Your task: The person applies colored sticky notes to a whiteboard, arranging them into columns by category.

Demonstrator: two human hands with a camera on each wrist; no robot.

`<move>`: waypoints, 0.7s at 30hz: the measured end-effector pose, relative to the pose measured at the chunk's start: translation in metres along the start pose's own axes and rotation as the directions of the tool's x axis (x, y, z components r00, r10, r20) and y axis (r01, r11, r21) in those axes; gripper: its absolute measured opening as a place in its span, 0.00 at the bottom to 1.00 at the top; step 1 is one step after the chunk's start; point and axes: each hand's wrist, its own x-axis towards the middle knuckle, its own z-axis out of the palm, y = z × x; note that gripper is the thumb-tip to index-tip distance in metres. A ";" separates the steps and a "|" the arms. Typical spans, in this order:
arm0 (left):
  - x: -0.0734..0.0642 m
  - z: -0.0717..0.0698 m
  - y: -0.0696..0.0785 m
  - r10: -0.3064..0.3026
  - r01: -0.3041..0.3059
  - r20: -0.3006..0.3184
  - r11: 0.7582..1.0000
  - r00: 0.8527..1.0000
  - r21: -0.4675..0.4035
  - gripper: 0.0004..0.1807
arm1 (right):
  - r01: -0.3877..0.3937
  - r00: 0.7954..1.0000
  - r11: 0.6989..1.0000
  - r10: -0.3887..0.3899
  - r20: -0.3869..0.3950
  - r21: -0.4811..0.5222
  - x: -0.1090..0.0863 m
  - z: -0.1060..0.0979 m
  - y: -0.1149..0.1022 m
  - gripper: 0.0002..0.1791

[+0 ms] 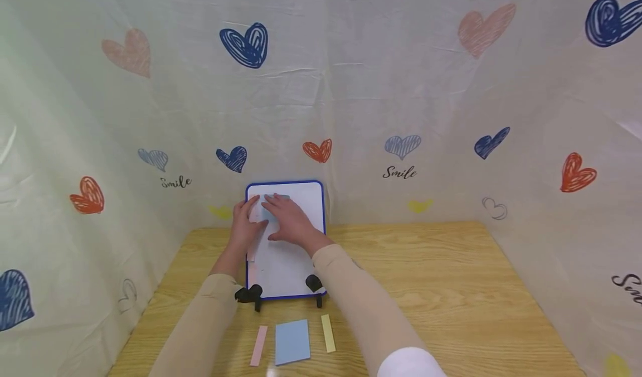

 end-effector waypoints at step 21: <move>-0.006 0.001 -0.005 0.047 -0.048 -0.022 0.998 0.999 -0.031 0.41 | -0.015 0.995 0.975 0.035 0.091 -0.221 0.005 0.011 -0.003 0.64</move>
